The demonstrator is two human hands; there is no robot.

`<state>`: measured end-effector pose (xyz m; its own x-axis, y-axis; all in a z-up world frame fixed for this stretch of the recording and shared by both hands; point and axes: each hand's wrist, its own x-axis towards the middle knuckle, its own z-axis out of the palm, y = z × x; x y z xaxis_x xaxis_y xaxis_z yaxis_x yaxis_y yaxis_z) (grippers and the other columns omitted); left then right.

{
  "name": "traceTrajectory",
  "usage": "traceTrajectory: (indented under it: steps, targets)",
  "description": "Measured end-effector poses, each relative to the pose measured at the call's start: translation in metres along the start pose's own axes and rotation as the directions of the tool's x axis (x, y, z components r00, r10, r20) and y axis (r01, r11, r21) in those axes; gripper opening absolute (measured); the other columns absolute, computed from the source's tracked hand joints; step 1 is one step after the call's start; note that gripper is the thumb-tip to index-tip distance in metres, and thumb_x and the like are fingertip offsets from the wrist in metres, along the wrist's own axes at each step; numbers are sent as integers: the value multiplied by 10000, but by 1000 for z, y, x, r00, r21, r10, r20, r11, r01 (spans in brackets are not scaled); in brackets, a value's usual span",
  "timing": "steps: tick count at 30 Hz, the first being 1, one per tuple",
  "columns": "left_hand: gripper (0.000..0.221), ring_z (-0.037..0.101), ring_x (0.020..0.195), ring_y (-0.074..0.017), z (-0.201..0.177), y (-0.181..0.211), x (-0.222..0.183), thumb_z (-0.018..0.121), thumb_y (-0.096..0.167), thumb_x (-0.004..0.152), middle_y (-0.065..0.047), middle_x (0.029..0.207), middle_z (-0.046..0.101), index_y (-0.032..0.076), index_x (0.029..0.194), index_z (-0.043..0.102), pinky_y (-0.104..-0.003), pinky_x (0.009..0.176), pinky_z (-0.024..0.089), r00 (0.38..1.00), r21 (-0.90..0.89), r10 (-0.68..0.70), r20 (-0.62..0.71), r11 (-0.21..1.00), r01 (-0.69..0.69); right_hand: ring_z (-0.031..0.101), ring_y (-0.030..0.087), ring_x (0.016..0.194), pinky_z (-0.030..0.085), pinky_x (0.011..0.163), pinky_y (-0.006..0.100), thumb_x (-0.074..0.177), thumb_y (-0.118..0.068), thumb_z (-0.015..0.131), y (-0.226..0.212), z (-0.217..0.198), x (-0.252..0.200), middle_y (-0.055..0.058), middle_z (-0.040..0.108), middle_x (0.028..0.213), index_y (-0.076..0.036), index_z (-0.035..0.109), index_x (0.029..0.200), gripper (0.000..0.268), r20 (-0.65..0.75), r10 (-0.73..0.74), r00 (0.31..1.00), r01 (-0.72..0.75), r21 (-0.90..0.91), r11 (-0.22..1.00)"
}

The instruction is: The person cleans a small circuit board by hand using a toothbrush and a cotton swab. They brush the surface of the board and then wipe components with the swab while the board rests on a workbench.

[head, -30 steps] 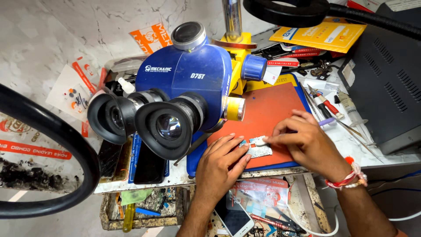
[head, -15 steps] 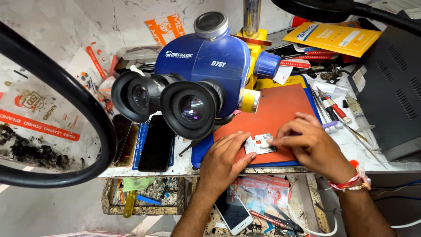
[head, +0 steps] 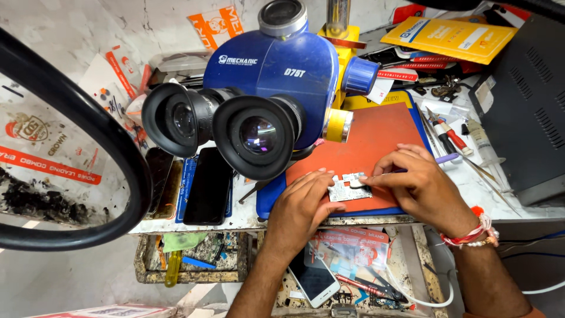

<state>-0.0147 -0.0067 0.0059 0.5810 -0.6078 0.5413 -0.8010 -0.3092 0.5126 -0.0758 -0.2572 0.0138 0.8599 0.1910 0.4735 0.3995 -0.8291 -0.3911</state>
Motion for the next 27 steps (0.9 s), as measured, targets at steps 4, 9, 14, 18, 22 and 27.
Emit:
traceTrajectory:
  steps: [4, 9, 14, 18, 22, 27]
  targets:
    - [522, 656, 1189, -361, -2, 1, 3, 811, 266, 812, -196, 1210, 699, -6, 1218, 628, -447, 966, 522, 995, -77, -92, 42, 993, 95, 671, 171, 889, 430, 1080, 463, 743, 53, 677, -2, 0, 1, -17, 692, 888, -170, 823, 926, 323, 0, 6, 1000, -6, -10, 1000]
    - [488, 665, 1206, -350, 3, -4, -1, 790, 247, 874, -179, 1216, 705, 9, 1252, 593, -436, 1003, 533, 998, -43, -58, 13, 997, 58, 677, 156, 935, 400, 1115, 477, 757, 87, 641, 0, 1, 0, -33, 694, 902, -191, 823, 958, 389, 12, 4, 1000, -5, 34, 999]
    - [515, 700, 1149, -285, 4, -4, 1, 799, 288, 848, -135, 1205, 723, 40, 1237, 569, -391, 946, 561, 961, -124, -263, 86, 954, 272, 675, 139, 928, 391, 1105, 481, 721, 53, 655, 1, 0, -1, -44, 688, 893, -239, 829, 974, 424, 55, -49, 997, 45, 68, 997]
    - [428, 691, 1187, -282, 3, -6, 1, 793, 265, 859, -131, 1220, 724, 40, 1190, 639, -391, 972, 555, 977, -139, -206, 47, 968, 211, 660, 137, 903, 371, 1171, 511, 814, 42, 669, 0, 4, -2, -41, 673, 876, -242, 821, 968, 357, 7, -1, 1000, 2, -22, 1000]
    - [294, 667, 1242, -301, 4, -9, -1, 786, 241, 871, -133, 1249, 726, 37, 1071, 713, -410, 1031, 530, 994, -113, -111, 5, 987, 111, 674, 143, 907, 363, 1165, 528, 706, 57, 634, -1, -1, 2, -43, 678, 882, -243, 816, 995, 455, 64, -87, 994, 86, 16, 996]
    - [270, 668, 1248, -297, 5, -10, 0, 787, 239, 873, -136, 1250, 727, 32, 1019, 693, -408, 1030, 532, 991, -125, -136, 22, 983, 137, 663, 170, 933, 372, 1163, 516, 759, 61, 659, -3, 0, 0, -28, 680, 902, -246, 815, 1010, 427, 8, -44, 999, 45, -80, 996]
